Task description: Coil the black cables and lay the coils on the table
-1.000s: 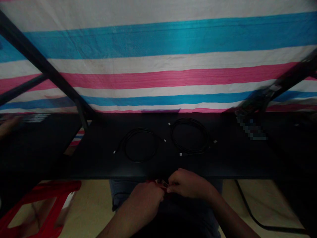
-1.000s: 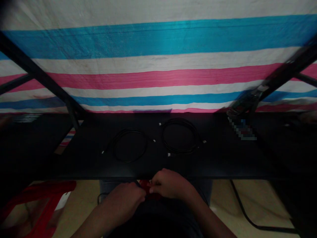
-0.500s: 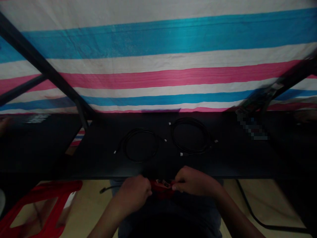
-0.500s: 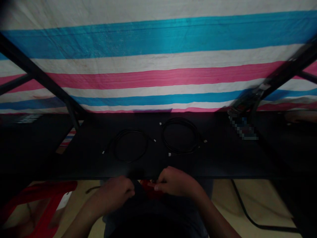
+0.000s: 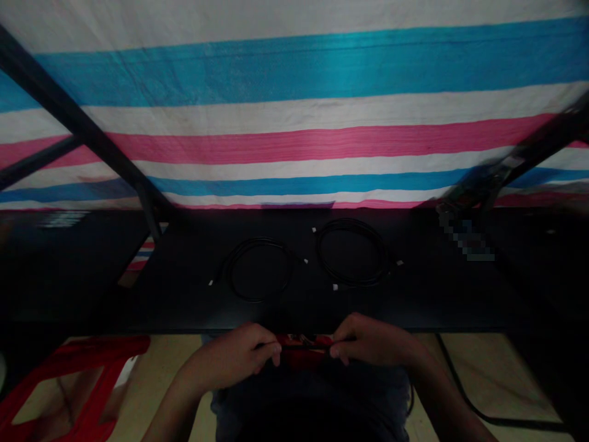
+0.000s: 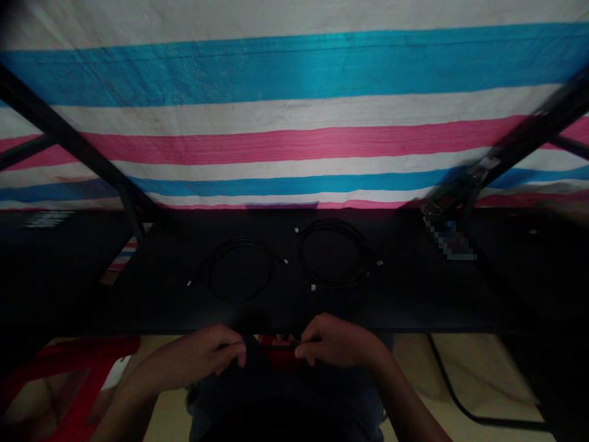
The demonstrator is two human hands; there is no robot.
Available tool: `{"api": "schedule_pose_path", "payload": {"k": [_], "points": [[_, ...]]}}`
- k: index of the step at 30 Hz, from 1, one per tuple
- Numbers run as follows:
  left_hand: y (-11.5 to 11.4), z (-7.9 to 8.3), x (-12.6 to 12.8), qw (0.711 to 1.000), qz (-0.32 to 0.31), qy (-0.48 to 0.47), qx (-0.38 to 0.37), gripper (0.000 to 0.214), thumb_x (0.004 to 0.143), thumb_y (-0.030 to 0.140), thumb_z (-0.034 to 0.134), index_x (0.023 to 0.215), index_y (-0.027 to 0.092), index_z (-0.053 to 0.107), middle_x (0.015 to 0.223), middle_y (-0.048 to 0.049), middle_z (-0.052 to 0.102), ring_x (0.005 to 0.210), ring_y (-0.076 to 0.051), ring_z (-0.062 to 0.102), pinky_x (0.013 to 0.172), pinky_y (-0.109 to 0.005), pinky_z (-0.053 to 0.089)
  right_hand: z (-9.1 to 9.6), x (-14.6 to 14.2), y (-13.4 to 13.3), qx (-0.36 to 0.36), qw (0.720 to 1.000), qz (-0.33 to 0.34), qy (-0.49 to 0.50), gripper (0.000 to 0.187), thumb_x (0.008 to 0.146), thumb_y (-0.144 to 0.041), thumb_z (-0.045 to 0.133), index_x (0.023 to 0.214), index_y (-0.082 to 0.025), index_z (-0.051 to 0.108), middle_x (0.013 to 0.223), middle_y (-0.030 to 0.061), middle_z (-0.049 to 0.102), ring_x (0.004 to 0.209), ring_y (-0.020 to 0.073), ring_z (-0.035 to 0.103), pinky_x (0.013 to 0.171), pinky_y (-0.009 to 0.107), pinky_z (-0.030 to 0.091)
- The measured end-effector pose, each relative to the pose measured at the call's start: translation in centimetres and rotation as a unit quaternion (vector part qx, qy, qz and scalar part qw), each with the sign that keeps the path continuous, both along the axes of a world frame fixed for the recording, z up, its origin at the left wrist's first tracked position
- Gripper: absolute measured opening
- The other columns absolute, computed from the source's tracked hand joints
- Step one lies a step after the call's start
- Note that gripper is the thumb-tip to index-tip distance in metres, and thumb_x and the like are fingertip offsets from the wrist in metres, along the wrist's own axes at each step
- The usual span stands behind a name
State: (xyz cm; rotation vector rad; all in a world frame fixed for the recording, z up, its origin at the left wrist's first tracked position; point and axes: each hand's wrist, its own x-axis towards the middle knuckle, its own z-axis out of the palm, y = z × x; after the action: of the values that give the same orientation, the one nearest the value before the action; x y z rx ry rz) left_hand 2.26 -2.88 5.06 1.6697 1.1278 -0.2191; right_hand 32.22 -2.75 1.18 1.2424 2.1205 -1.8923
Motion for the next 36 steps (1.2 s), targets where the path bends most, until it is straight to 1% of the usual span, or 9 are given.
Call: {"api": "schedule_pose_path", "payload": {"k": [4,7,11,17,21,27,30,32,36], "points": [[-0.7,-0.9,1.1,0.997,-0.034,0.041,0.051,0.035,0.094,0.033,0.045,0.087,0.021,0.077,0.08,-0.0037,0.074,0.072,-0.018,0.065,0.064,-0.028,0.042,-0.4,0.8,0.2,-0.003,0.999,0.019,-0.044,0.028,0.09,-0.032,0.059,0.072,-0.015,0.073,0.057,-0.0038,0.052,0.053,0.0091,0.042,0.052,0.023,0.028],[-1.8,-1.6,3.8,0.987,-0.085,0.087,0.104,0.029,0.09,0.031,0.052,0.086,0.019,0.078,0.089,-0.0115,0.077,0.081,-0.026,0.07,0.07,-0.035,0.047,-0.6,-0.6,0.0,0.033,0.996,0.025,-0.079,0.025,0.089,-0.027,0.058,0.072,-0.015,0.074,0.061,-0.0016,0.059,0.055,0.0101,0.049,0.053,0.023,0.03],[-2.3,-2.0,5.9,0.977,-0.16,0.1,0.102,0.023,0.085,0.026,0.058,0.085,0.016,0.078,0.09,-0.016,0.077,0.086,-0.032,0.071,0.072,-0.038,0.049,-0.4,-2.1,-0.2,0.06,0.992,0.064,-0.095,0.02,0.082,-0.03,0.07,0.068,-0.016,0.072,0.057,-0.0039,0.054,0.053,0.0098,0.047,0.051,0.024,0.026],[0.3,-0.6,1.1,0.999,-0.018,0.0,0.028,0.042,0.099,0.042,0.043,0.088,0.02,0.077,0.079,-0.0032,0.072,0.071,-0.016,0.062,0.065,-0.027,0.041,0.1,2.2,0.3,-0.023,0.999,0.029,-0.01,0.038,0.094,-0.039,0.056,0.069,-0.015,0.07,0.056,-0.0043,0.048,0.052,0.0084,0.038,0.051,0.024,0.027],[0.8,-0.4,-1.7,1.0,0.004,-0.02,0.007,0.052,0.102,0.047,0.037,0.082,0.019,0.075,0.067,0.0002,0.062,0.063,-0.013,0.052,0.061,-0.025,0.037,0.6,4.4,0.9,-0.008,0.999,-0.017,-0.034,0.042,0.095,-0.045,0.056,0.071,-0.014,0.07,0.06,-0.0027,0.05,0.057,0.0093,0.041,0.054,0.024,0.029],[-0.6,-1.7,0.8,0.997,-0.072,0.031,0.023,0.034,0.092,0.029,0.054,0.064,0.02,0.071,0.063,-0.0014,0.068,0.058,-0.014,0.057,0.058,-0.027,0.035,-0.3,0.4,-0.1,-0.062,0.994,0.055,-0.07,0.017,0.077,-0.032,0.077,0.074,-0.015,0.073,0.063,-0.0039,0.057,0.056,0.0089,0.046,0.051,0.022,0.028],[-0.7,-1.7,1.5,0.997,-0.07,-0.012,0.026,0.029,0.09,0.03,0.057,0.068,0.02,0.073,0.068,-0.0019,0.072,0.063,-0.015,0.061,0.059,-0.027,0.036,-1.3,-1.0,-0.8,-0.101,0.988,0.116,-0.028,0.029,0.067,-0.041,0.086,0.072,-0.016,0.072,0.063,-0.005,0.059,0.055,0.0086,0.049,0.05,0.021,0.03],[-0.5,-1.3,1.0,0.997,-0.056,-0.034,0.031,0.029,0.091,0.032,0.057,0.071,0.02,0.074,0.068,-0.0012,0.071,0.061,-0.013,0.059,0.058,-0.025,0.035,-1.4,-0.6,-0.8,-0.114,0.985,0.126,0.005,0.035,0.067,-0.048,0.086,0.07,-0.016,0.072,0.061,-0.0056,0.058,0.054,0.0078,0.048,0.049,0.02,0.03],[-0.3,-1.1,-0.4,1.0,-0.016,-0.016,0.002,0.046,0.096,0.044,0.049,0.068,0.018,0.073,0.055,0.0015,0.058,0.048,-0.011,0.045,0.05,-0.025,0.029,-0.1,1.7,0.1,-0.117,0.989,0.063,0.063,0.039,0.081,-0.052,0.076,0.07,-0.015,0.071,0.059,-0.0054,0.054,0.053,0.0069,0.043,0.049,0.02,0.029]]}}
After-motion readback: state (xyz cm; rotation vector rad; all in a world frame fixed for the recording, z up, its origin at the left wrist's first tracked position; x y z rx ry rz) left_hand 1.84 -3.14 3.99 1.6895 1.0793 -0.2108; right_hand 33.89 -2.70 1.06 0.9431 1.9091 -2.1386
